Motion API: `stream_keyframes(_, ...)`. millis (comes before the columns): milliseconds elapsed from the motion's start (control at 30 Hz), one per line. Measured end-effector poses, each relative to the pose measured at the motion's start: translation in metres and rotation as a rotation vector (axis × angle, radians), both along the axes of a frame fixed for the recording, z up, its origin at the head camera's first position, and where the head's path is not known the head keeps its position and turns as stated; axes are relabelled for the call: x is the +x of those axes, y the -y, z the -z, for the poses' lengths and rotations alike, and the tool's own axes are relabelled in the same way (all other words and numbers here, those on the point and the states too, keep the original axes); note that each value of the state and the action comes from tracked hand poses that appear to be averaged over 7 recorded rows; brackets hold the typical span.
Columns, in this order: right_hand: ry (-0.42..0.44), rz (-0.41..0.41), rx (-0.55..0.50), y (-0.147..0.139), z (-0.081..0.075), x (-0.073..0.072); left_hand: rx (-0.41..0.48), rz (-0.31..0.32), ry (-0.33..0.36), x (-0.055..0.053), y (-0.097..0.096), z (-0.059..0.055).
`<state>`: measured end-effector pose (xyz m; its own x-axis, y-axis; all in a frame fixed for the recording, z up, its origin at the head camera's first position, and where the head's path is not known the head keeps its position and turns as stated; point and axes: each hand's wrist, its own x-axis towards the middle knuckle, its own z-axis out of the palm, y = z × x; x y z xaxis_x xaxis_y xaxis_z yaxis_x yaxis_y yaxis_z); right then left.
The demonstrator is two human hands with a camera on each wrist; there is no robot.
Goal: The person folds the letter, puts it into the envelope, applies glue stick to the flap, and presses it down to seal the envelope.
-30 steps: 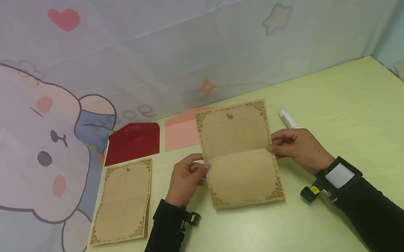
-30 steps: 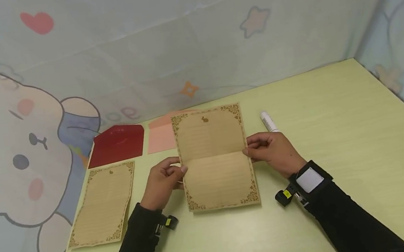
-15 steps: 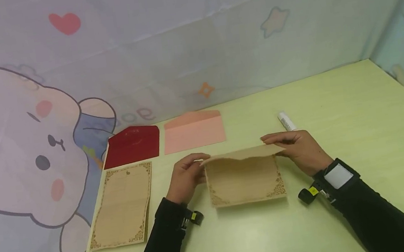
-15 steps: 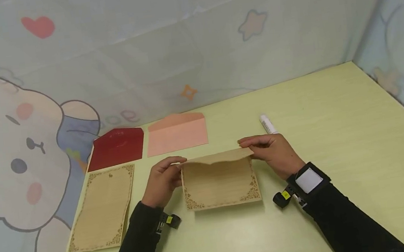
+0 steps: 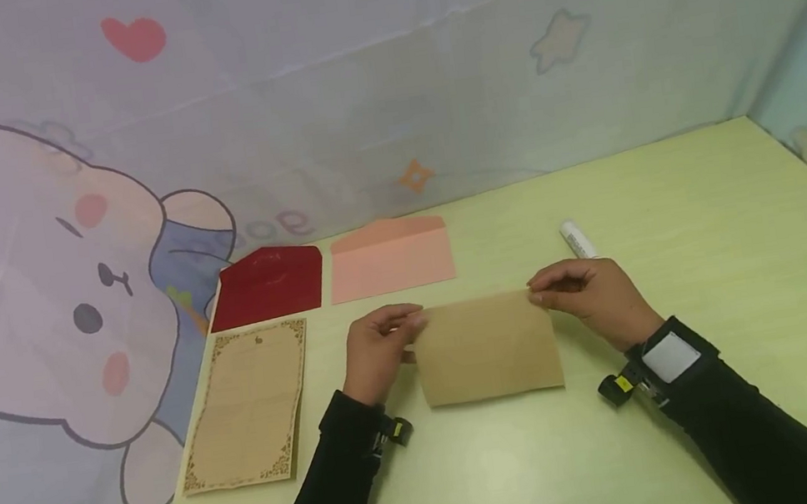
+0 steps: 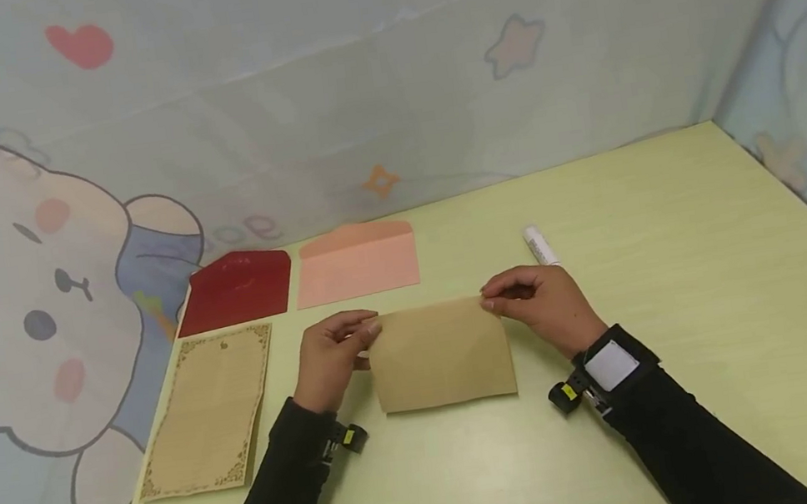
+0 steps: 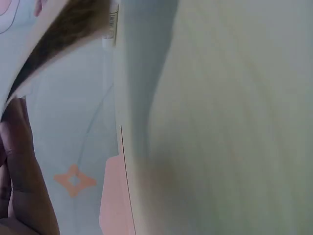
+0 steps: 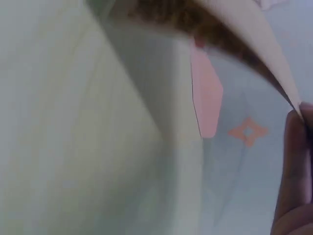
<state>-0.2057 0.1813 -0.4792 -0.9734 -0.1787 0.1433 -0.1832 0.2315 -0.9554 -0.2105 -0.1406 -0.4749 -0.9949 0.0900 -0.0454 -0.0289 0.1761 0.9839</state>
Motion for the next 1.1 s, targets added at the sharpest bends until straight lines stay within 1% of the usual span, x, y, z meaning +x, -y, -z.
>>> stream_keyframes(100, -0.188, 0.046, 0.410, 0.012, -0.013, 0.001, -0.010, -0.018, -0.007, 0.000, -0.003, 0.001)
stream_keyframes(167, -0.322, 0.029, 0.629, 0.026, -0.024, 0.002, -0.010, -0.021, -0.013, 0.000, -0.006, 0.001)
stream_keyframes(200, -0.376, 0.006, 0.709, 0.034, -0.030, 0.002, -0.006, -0.015, -0.019, 0.000, -0.009, 0.002)
stream_keyframes(233, -0.416, -0.030, 0.762, 0.042, -0.035, 0.001, -0.001, -0.006, -0.024, 0.001, -0.011, 0.001)
stream_keyframes(300, -0.448, -0.098, 0.826, 0.058, -0.045, 0.000, 0.007, 0.019, -0.039, 0.002, -0.018, 0.001)
stream_keyframes(367, -0.425, -0.143, 0.847, 0.072, -0.052, 0.000, 0.013, 0.049, -0.054, 0.003, -0.024, 0.000)
stream_keyframes(400, -0.412, -0.150, 0.851, 0.077, -0.054, 0.000, 0.008, 0.061, -0.064, 0.004, -0.027, -0.001)
stream_keyframes(500, -0.377, -0.138, 0.860, 0.087, -0.055, 0.000, -0.044, 0.066, -0.102, 0.007, -0.032, -0.003)
stream_keyframes(600, -0.368, -0.122, 0.850, 0.091, -0.053, -0.002, -0.150, 0.048, -0.178, 0.008, -0.034, -0.005)
stream_keyframes(700, -0.366, -0.133, 0.823, 0.087, -0.049, -0.004, -0.274, 0.028, -0.260, 0.006, -0.034, -0.006)
stream_keyframes(767, -0.360, -0.143, 0.801, 0.081, -0.048, -0.005, -0.333, 0.014, -0.296, 0.004, -0.032, -0.006)
stream_keyframes(867, -0.349, -0.150, 0.773, 0.067, -0.048, -0.008, -0.341, -0.021, -0.276, 0.002, -0.028, -0.005)
stream_keyframes(1000, -0.325, -0.161, 0.757, 0.043, -0.049, -0.012, -0.297, -0.078, -0.221, -0.001, -0.018, -0.003)
stream_keyframes(1033, -0.311, -0.171, 0.748, 0.037, -0.050, -0.012, -0.297, -0.089, -0.223, -0.001, -0.016, -0.003)
stream_keyframes(1100, -0.283, -0.187, 0.738, 0.026, -0.049, -0.013, -0.323, -0.116, -0.255, -0.003, -0.011, -0.003)
